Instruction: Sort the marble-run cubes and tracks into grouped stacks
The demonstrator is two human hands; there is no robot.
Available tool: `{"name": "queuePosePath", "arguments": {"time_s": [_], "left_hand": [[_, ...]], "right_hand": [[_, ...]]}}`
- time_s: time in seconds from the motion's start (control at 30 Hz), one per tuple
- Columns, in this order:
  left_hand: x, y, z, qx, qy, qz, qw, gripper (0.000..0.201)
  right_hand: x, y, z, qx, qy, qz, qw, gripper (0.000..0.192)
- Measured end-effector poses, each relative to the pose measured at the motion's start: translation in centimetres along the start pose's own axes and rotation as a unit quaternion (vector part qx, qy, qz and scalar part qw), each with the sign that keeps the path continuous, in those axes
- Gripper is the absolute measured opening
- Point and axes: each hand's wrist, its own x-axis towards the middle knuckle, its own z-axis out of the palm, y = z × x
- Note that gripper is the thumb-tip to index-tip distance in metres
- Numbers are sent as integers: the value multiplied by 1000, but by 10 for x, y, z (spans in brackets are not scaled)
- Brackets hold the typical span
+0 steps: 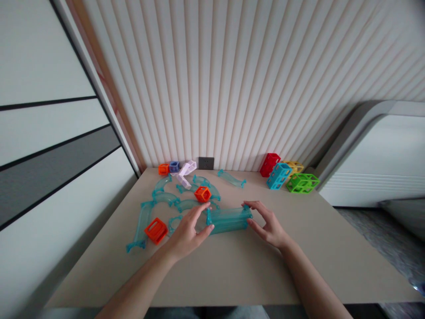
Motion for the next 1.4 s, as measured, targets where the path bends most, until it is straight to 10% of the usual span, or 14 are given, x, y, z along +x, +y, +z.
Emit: {"name": "queuePosePath", "arguments": {"time_s": [1.4], "left_hand": [[1, -8, -1, -20, -25, -78, 996, 64]], "right_hand": [[-1, 5, -1, 50, -59, 87, 993, 66]]}}
